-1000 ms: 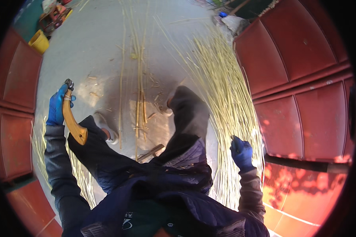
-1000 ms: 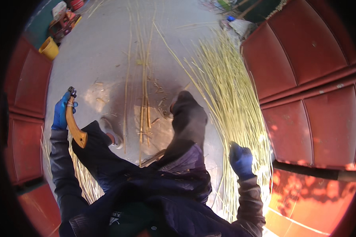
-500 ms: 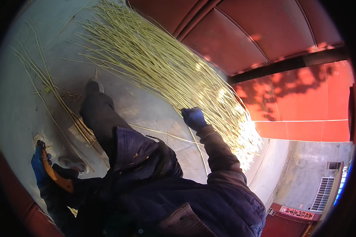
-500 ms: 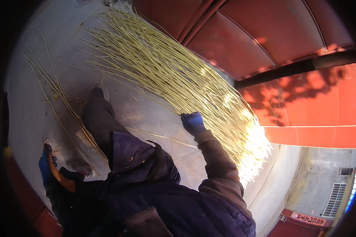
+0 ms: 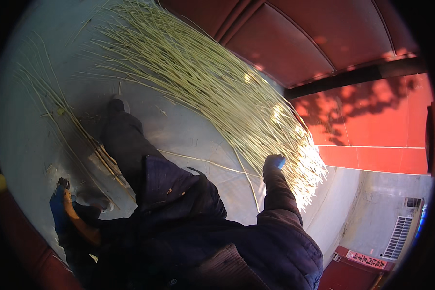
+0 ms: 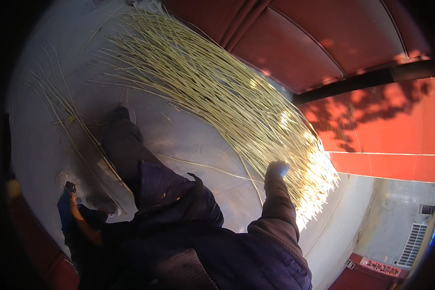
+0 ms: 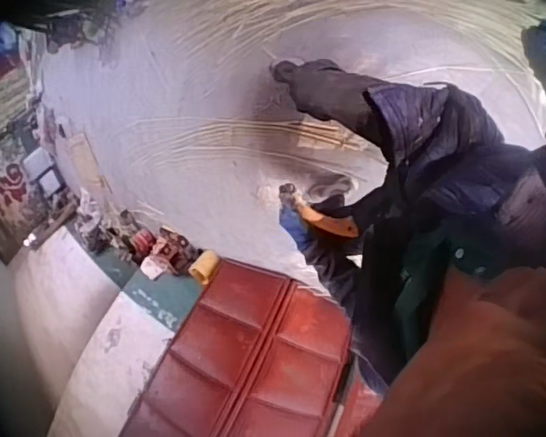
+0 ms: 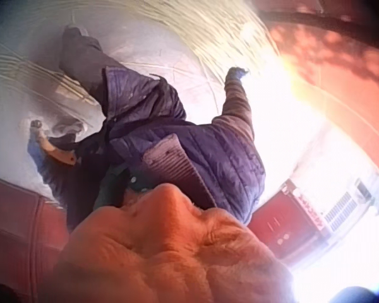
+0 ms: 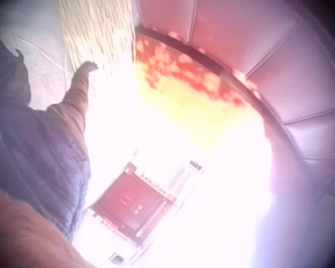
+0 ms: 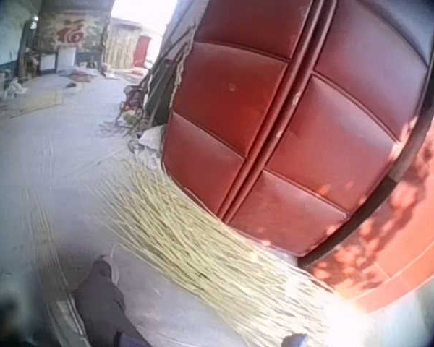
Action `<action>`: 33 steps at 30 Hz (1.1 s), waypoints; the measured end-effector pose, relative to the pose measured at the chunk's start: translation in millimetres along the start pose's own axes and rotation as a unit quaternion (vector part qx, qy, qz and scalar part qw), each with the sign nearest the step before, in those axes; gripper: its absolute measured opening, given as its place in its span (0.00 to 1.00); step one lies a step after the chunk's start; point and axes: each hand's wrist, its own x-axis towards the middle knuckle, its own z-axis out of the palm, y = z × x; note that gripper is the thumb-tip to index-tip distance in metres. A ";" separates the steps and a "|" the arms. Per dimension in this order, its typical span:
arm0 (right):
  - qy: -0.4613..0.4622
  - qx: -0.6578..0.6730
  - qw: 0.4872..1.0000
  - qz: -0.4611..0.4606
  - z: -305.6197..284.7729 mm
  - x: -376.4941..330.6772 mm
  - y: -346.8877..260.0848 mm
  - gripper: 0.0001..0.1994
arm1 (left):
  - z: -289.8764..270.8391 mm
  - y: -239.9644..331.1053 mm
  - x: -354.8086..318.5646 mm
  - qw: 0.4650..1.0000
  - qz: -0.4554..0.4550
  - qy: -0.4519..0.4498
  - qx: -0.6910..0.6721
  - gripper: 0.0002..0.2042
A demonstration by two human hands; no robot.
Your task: The person sits and repeatedly picks up long bamboo strips from the floor, uses a curved knife to peel or scrape the surface, and then places the processed strips into a pile to the right. The person handles the strips one at a time and continues the peeling cycle throughout the clip.
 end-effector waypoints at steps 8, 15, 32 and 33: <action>0.498 0.172 0.799 -0.290 -287.6 20.8 -166.0 0.10 | 12.8 135.1 -87.7 0.980 0.058 0.129 -0.140 0.17; 0.465 0.285 0.651 -0.528 -556.5 -131.3 -414.7 0.14 | -19.6 128.9 -87.2 0.942 -0.050 0.212 -0.253 0.18; 0.039 0.084 0.863 -0.497 -274.7 -278.0 -688.2 0.23 | -59.3 100.4 -100.2 0.947 -0.189 0.113 -0.235 0.17; 0.033 0.102 0.859 -0.500 -274.0 -273.9 -689.4 0.22 | -59.7 99.9 -99.6 0.944 -0.196 0.111 -0.243 0.16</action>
